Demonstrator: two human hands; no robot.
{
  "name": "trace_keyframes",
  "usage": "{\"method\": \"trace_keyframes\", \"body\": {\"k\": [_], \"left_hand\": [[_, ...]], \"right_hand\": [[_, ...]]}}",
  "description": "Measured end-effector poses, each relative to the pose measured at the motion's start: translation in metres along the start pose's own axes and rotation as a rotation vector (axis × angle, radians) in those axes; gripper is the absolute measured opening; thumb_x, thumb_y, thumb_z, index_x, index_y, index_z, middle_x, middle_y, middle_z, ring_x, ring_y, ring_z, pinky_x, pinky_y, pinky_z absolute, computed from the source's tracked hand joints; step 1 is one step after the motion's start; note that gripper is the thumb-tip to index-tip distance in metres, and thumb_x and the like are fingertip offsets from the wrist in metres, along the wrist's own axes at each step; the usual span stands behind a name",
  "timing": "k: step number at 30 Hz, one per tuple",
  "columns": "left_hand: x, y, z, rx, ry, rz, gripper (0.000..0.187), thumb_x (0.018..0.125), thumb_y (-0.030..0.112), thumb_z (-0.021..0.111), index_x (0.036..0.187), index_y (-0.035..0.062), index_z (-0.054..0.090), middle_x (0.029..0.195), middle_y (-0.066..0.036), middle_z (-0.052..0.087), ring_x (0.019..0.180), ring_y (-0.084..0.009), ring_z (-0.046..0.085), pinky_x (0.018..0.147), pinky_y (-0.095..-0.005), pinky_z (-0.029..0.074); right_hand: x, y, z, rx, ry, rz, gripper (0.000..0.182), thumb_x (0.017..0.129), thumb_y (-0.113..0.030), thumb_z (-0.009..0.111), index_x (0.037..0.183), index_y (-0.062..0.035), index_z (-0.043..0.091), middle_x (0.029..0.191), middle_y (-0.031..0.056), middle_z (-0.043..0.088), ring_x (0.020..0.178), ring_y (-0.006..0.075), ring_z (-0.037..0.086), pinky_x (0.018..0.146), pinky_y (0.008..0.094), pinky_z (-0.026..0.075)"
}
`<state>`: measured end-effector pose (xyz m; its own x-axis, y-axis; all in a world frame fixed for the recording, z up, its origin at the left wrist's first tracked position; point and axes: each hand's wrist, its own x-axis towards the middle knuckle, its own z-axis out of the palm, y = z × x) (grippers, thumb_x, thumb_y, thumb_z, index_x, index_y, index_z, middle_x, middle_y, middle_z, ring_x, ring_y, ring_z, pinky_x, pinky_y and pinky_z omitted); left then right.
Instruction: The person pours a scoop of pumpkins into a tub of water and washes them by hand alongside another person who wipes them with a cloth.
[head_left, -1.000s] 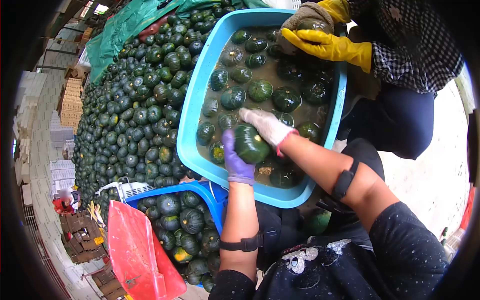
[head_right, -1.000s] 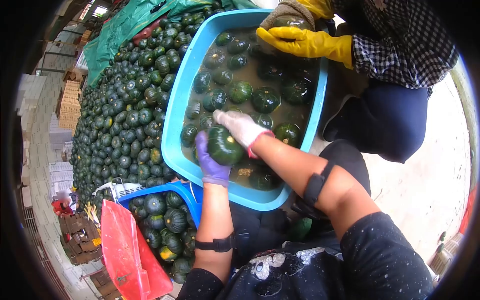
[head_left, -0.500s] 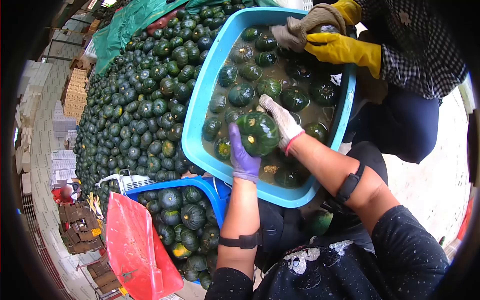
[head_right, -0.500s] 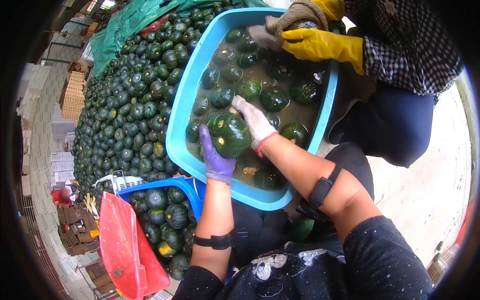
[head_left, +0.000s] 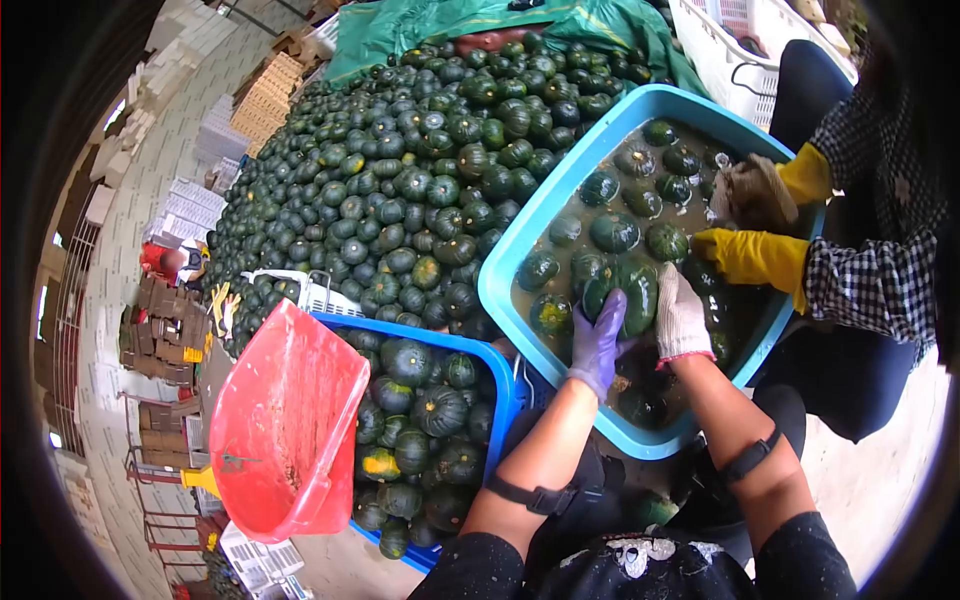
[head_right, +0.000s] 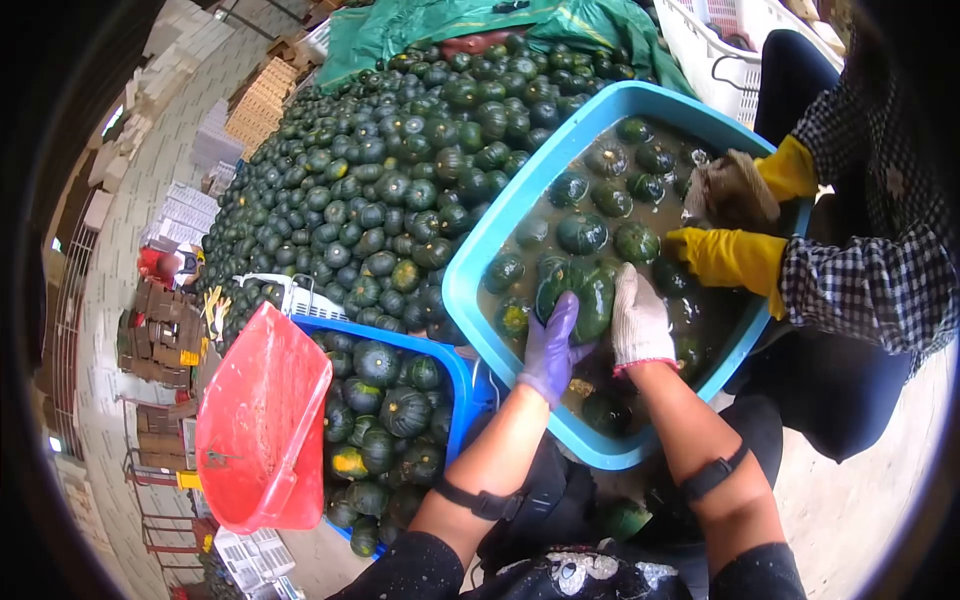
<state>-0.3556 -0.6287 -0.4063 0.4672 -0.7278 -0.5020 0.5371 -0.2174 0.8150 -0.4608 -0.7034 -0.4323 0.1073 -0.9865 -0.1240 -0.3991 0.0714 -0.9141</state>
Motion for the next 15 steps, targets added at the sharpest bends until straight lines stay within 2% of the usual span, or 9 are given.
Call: {"method": "trace_keyframes", "body": {"k": [1, 2, 4, 5, 8, 9, 11, 13, 15], "left_hand": [[-0.006, -0.001, -0.008, -0.025, -0.040, -0.050, 0.065, 0.085, 0.034, 0.073, 0.137, 0.0181, 0.038, 0.128, -0.001, 0.053, 0.112, -0.0208, 0.057, 0.086, -0.0492, 0.052], [-0.011, -0.002, -0.014, -0.047, -0.083, -0.106, 0.064, 0.085, 0.034, 0.073, 0.137, 0.0201, 0.039, 0.129, 0.000, 0.053, 0.112, -0.0212, 0.058, 0.084, -0.0511, 0.053], [-0.035, 0.022, -0.013, 0.233, -0.070, -0.237, 0.067, 0.084, 0.030, 0.074, 0.137, 0.0105, 0.038, 0.128, -0.006, 0.056, 0.115, -0.0219, 0.058, 0.086, -0.0475, 0.055], [-0.019, 0.008, -0.032, 0.377, -0.193, -0.151, 0.070, 0.080, 0.032, 0.077, 0.135, 0.0084, 0.039, 0.122, -0.007, 0.059, 0.109, -0.0210, 0.060, 0.085, -0.0449, 0.054], [-0.001, 0.051, -0.043, 0.978, -0.429, 0.034, 0.059, 0.078, 0.024, 0.075, 0.124, -0.0040, 0.052, 0.113, -0.013, 0.065, 0.103, -0.0209, 0.064, 0.093, -0.0319, 0.049], [0.032, 0.084, -0.056, 0.970, -0.462, 0.018, 0.045, 0.079, 0.023, 0.071, 0.116, -0.0002, 0.061, 0.102, -0.008, 0.069, 0.095, -0.0189, 0.065, 0.090, -0.0333, 0.050], [0.062, 0.192, -0.050, 0.806, -0.109, 0.106, 0.030, 0.087, 0.023, 0.057, 0.107, 0.0029, 0.066, 0.094, -0.007, 0.069, 0.088, -0.0169, 0.065, 0.081, -0.0348, 0.052], [0.054, 0.243, -0.023, 0.571, 0.253, 0.618, 0.024, 0.088, 0.019, 0.055, 0.103, 0.0050, 0.067, 0.097, -0.006, 0.069, 0.088, -0.0173, 0.065, 0.078, -0.0311, 0.052], [0.058, 0.245, -0.010, 0.808, 0.266, 0.839, 0.020, 0.090, 0.016, 0.054, 0.100, 0.0072, 0.069, 0.099, -0.006, 0.068, 0.088, -0.0177, 0.066, 0.075, -0.0273, 0.052]], "right_hand": [[0.001, -0.009, -0.011, -0.050, -0.045, -0.010, 0.060, 0.101, -0.050, 0.030, 0.108, 0.0008, 0.061, 0.106, 0.0253, 0.062, 0.105, 0.0469, 0.053, 0.091, 0.0454, 0.042], [0.004, 0.000, -0.013, 0.021, 0.060, -0.084, 0.055, 0.100, -0.049, 0.035, 0.098, -0.0008, 0.060, 0.089, 0.0220, 0.064, 0.084, 0.0424, 0.061, 0.075, 0.0465, 0.049], [0.009, -0.020, -0.040, 0.531, -0.094, 0.486, 0.047, 0.099, -0.048, 0.040, 0.090, -0.0052, 0.057, 0.070, 0.0136, 0.059, 0.055, 0.0290, 0.056, 0.051, 0.0412, 0.047], [0.011, -0.038, -0.050, 0.588, -0.052, 0.629, 0.040, 0.098, -0.046, 0.044, 0.086, -0.0091, 0.053, 0.062, 0.0050, 0.051, 0.044, 0.0156, 0.045, 0.038, 0.0322, 0.039], [0.002, -0.031, -0.068, 0.815, -0.134, 0.379, 0.034, 0.097, -0.043, 0.048, 0.092, -0.0100, 0.052, 0.069, 0.0039, 0.055, 0.048, 0.0158, 0.049, 0.043, 0.0314, 0.043], [0.004, -0.038, -0.074, 0.876, -0.139, 0.421, 0.033, 0.097, -0.043, 0.048, 0.093, -0.0102, 0.053, 0.070, 0.0037, 0.055, 0.049, 0.0156, 0.049, 0.044, 0.0309, 0.044], [-0.002, -0.053, -0.081, 0.959, -0.129, 0.448, 0.031, 0.098, -0.041, 0.049, 0.094, -0.0106, 0.053, 0.071, 0.0030, 0.055, 0.050, 0.0152, 0.050, 0.045, 0.0287, 0.044], [0.001, -0.057, -0.084, 1.022, -0.149, 0.438, 0.030, 0.098, -0.040, 0.049, 0.094, -0.0105, 0.053, 0.071, 0.0030, 0.055, 0.051, 0.0152, 0.050, 0.046, 0.0281, 0.044], [0.011, -0.056, -0.083, 1.097, -0.187, 0.413, 0.028, 0.100, -0.036, 0.047, 0.094, -0.0094, 0.054, 0.073, 0.0033, 0.055, 0.053, 0.0148, 0.051, 0.048, 0.0272, 0.046]]}}
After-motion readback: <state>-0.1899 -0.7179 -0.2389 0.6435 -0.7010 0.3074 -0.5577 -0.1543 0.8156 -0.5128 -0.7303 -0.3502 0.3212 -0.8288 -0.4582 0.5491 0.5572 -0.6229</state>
